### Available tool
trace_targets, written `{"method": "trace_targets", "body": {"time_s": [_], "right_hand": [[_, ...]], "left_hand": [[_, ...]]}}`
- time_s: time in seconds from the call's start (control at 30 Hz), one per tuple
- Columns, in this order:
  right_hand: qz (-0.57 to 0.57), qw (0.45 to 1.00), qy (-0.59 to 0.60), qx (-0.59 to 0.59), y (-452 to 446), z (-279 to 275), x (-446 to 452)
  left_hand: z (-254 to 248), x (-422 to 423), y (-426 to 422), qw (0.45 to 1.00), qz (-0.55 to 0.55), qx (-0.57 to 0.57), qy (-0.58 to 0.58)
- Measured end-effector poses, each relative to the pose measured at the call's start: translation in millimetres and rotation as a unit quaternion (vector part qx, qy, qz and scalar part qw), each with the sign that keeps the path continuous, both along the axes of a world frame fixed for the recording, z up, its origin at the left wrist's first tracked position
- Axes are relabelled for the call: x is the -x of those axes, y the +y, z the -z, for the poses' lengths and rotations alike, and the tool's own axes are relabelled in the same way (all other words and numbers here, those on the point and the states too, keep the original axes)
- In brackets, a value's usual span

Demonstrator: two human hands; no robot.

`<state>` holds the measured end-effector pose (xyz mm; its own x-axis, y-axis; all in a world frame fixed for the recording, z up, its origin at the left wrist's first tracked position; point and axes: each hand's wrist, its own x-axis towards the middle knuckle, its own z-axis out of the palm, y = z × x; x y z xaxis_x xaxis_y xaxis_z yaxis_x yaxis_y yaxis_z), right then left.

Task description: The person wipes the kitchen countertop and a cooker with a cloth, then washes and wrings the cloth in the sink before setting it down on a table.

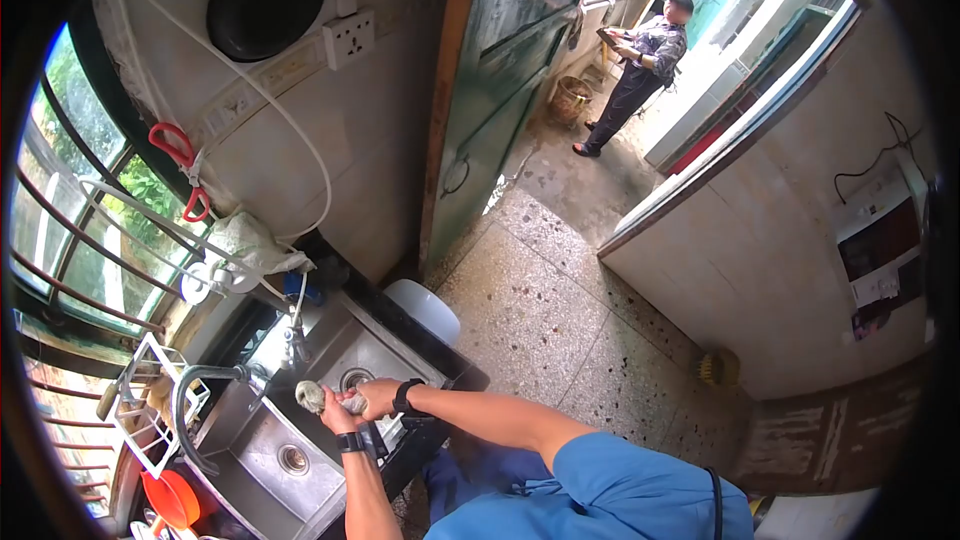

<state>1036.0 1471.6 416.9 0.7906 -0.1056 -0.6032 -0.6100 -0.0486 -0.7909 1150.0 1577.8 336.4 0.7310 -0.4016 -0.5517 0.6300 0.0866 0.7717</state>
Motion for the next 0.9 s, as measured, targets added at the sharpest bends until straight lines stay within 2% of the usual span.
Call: {"method": "trace_targets", "body": {"time_s": [0.03,0.1,0.13,0.17,0.2,0.23,0.3,0.33,0.37,0.43,0.47,0.5,0.53,0.57,0.6,0.63,0.67,0.7,0.73,0.77,0.8,0.83,0.9], "right_hand": [[0.024,0.991,-0.052,0.118,5,-6,5],[0.067,0.924,-0.151,0.345,14,-19,15],[-0.001,0.908,-0.192,0.373,15,-29,20],[0.001,0.909,-0.189,0.373,21,-19,19],[0.013,0.871,-0.251,0.421,32,3,16],[0.025,0.828,-0.312,0.465,37,1,14],[0.055,0.819,-0.339,0.460,32,1,12],[0.038,0.826,-0.297,0.477,30,4,10],[0.020,0.833,-0.254,0.492,30,3,10],[-0.005,0.844,-0.214,0.492,30,8,7],[0.039,0.859,-0.255,0.441,31,38,0],[0.043,0.839,-0.286,0.462,29,55,-3],[0.038,0.854,-0.271,0.442,23,30,2],[-0.015,0.910,-0.157,0.384,19,8,1],[-0.018,0.920,-0.116,0.375,17,-10,-4],[0.019,0.910,-0.155,0.385,19,25,-3],[-0.007,0.902,-0.191,0.388,18,27,-1],[-0.022,0.921,-0.160,0.355,18,13,-3],[-0.042,0.928,-0.129,0.348,17,16,-5],[-0.066,0.934,-0.094,0.339,16,29,-6],[-0.103,0.923,-0.096,0.358,16,42,-7],[-0.079,0.921,-0.155,0.349,18,51,-4],[-0.073,0.949,-0.133,0.276,18,59,0]], "left_hand": [[17,-6,3,0.997,-0.041,-0.014,0.065],[36,-16,10,0.994,-0.057,-0.022,0.094],[27,-16,13,0.985,-0.066,0.010,0.160],[13,-14,13,0.970,-0.073,0.042,0.226],[-8,-2,5,0.971,-0.094,0.029,0.217],[-3,-1,6,0.971,-0.095,0.026,0.217],[10,0,10,0.960,-0.054,0.047,0.272],[7,4,7,0.968,-0.069,-0.008,0.242],[7,7,6,0.967,-0.073,-0.014,0.243],[11,12,11,0.970,-0.032,0.085,0.225],[35,10,9,0.958,0.004,0.146,0.246],[61,3,11,0.944,0.027,0.204,0.260],[62,4,7,0.950,-0.008,0.200,0.239],[26,18,-1,0.988,-0.049,0.088,0.119],[-19,34,-1,0.986,-0.013,-0.062,-0.152],[-88,36,-17,0.989,-0.083,-0.109,0.060],[-87,39,-17,0.985,-0.101,-0.116,0.078],[-18,40,-21,0.979,-0.184,-0.075,0.049],[-47,43,-24,0.973,-0.206,-0.098,0.033],[-30,46,-25,0.972,-0.219,-0.084,0.017],[-36,47,-21,0.976,-0.191,-0.106,0.013],[-34,49,-21,0.973,-0.213,-0.073,0.043],[-54,50,-12,0.975,-0.221,-0.022,0.031]]}}
